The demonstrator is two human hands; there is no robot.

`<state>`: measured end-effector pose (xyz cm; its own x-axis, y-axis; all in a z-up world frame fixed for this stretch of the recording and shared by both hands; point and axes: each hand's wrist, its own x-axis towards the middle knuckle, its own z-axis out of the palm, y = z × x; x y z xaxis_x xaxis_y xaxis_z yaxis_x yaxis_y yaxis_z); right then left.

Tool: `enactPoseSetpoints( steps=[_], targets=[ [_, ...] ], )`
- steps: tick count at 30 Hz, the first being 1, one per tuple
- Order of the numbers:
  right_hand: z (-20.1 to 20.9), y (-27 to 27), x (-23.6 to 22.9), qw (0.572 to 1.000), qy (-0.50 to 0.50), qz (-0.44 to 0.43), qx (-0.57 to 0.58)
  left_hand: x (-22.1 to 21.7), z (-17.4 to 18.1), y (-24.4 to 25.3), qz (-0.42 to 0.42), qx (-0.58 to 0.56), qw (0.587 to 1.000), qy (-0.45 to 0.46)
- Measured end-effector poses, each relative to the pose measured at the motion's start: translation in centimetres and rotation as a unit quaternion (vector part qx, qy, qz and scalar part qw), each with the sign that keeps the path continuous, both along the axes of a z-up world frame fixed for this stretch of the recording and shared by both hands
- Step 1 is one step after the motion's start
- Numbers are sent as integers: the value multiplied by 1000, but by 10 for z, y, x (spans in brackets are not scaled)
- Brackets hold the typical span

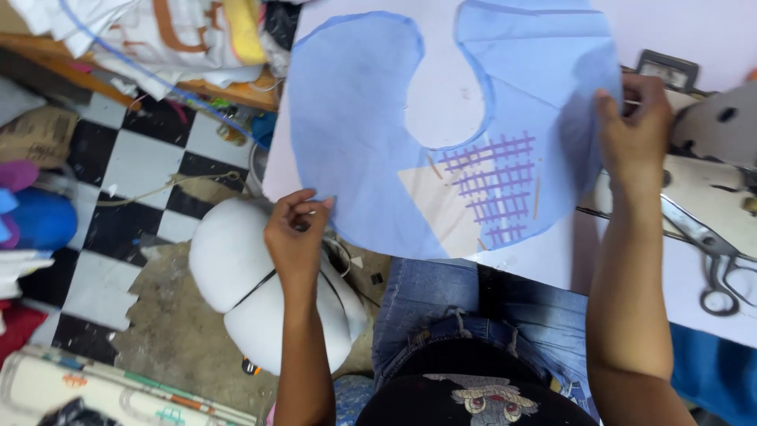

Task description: Cutting a pattern out of blue fabric using scissors and then arranging and unfolding the fabric pieces on a sewing table.

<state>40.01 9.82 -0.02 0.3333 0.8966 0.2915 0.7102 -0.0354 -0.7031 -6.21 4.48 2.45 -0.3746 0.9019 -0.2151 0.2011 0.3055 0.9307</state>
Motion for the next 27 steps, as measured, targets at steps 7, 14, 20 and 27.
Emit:
enactPoseSetpoints(
  steps=[7, 14, 20, 27],
  targets=[
    [35, -38, -47, 998, -50, 24, 6, -11, -8, -3, -34, 27, 998, -44],
    [19, -57, -29, 998, -54, -10, -22, 2, 9, -1, -80, 79, 993, -23],
    [12, -64, -22, 990, -71, -54, -111, 0, 1, 1, -181, 148, 968, 88],
    [1, -62, -12, 989, -101, -59, -87, -15, 9, 6, -197, 105, 973, 56]
  ],
)
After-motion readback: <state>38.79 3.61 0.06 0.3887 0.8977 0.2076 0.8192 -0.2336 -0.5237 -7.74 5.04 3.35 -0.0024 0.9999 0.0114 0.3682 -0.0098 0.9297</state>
